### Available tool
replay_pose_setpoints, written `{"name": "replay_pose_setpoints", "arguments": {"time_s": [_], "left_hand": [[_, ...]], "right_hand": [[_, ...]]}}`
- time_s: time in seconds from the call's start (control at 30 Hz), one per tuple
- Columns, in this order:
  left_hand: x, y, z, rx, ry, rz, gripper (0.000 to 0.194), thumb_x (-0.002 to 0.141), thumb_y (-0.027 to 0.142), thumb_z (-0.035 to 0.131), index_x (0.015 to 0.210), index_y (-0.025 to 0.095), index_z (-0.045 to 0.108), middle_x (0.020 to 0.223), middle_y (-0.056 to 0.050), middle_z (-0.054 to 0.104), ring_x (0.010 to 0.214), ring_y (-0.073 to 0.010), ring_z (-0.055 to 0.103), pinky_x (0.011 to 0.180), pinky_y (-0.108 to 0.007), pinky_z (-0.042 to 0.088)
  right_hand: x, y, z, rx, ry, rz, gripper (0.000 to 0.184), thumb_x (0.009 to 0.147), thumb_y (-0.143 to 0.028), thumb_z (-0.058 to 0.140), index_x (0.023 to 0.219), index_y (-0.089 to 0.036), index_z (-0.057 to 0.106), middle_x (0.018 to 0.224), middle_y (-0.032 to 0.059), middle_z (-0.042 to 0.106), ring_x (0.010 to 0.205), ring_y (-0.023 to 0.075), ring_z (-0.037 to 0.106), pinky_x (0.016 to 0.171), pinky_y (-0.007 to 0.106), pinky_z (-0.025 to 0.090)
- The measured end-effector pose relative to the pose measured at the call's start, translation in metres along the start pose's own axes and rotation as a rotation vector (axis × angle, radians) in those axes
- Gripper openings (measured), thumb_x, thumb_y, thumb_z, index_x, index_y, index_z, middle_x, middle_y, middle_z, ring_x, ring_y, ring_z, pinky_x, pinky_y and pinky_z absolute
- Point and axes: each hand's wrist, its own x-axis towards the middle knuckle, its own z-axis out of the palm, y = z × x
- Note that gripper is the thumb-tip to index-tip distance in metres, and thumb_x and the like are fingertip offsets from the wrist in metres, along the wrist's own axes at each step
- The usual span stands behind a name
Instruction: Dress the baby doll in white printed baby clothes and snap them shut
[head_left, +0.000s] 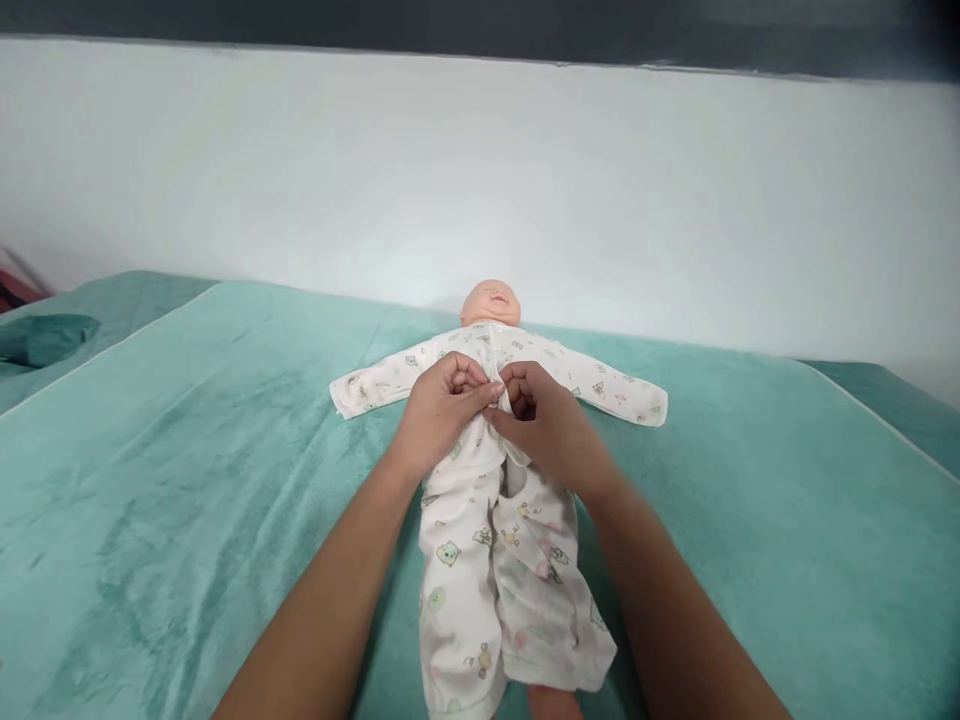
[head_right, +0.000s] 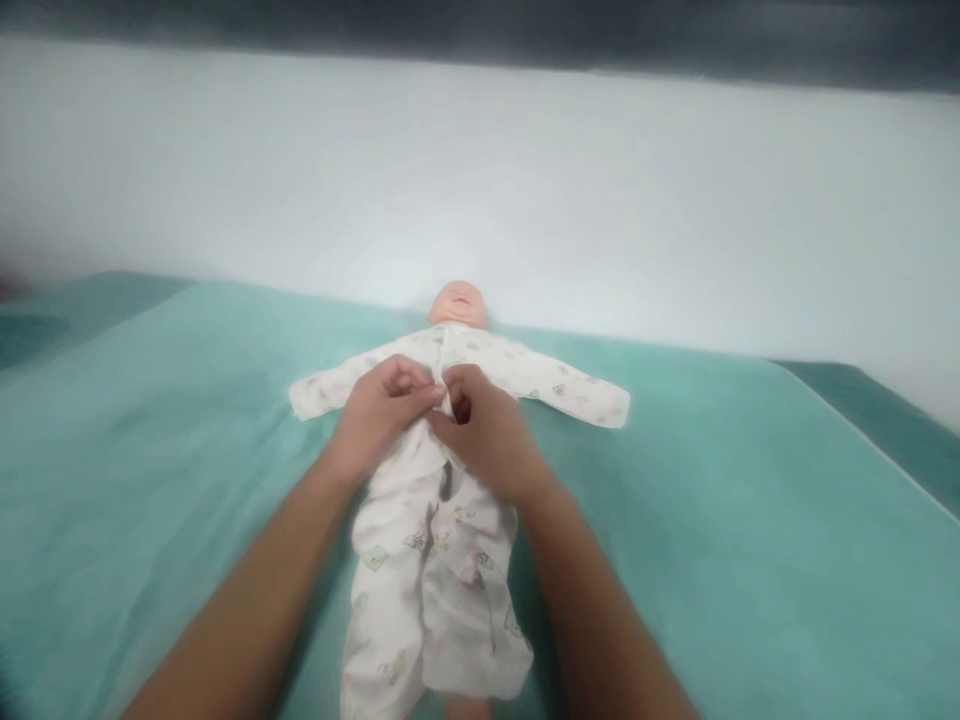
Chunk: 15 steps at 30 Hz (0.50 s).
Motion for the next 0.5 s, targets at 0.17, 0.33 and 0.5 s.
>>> {"name": "replay_pose_setpoints", "arguments": {"time_s": [0.17,0.33,0.5], "left_hand": [[-0.0014,0.0019,0.0006,0.024,-0.034,0.015,0.025,0.074,0.035,0.073,0.08,0.02,0.054,0.07,0.003,0.059,0.065,-0.0117,0.058,0.06,-0.023,0.042],[-0.0031,0.0019,0.0057,0.128,-0.002,0.001,0.014,0.071,0.017,0.062,0.082,0.021,0.054,0.073,0.003,0.057,0.068,-0.0117,0.057,0.059,-0.023,0.041],[-0.0042,0.0022,0.0086,0.165,0.072,-0.003,0.016,0.066,0.013,0.056,0.078,0.021,0.052,0.067,0.005,0.052,0.062,-0.0102,0.05,0.055,-0.022,0.036]], "right_hand": [[-0.0014,-0.0035,0.0038,-0.221,0.009,-0.038,0.024,0.08,-0.031,0.058,0.102,-0.028,0.049,0.065,-0.0074,0.049,0.059,0.0133,0.047,0.058,0.028,0.035],[-0.0013,-0.0062,0.0033,-0.228,-0.057,-0.045,0.027,0.078,-0.027,0.056,0.104,-0.028,0.046,0.071,-0.0064,0.054,0.063,0.0148,0.052,0.059,0.028,0.035],[-0.0011,-0.0049,0.0017,-0.159,-0.071,-0.036,0.027,0.079,-0.026,0.056,0.104,-0.028,0.048,0.07,-0.0073,0.053,0.064,0.014,0.051,0.06,0.028,0.036]]}}
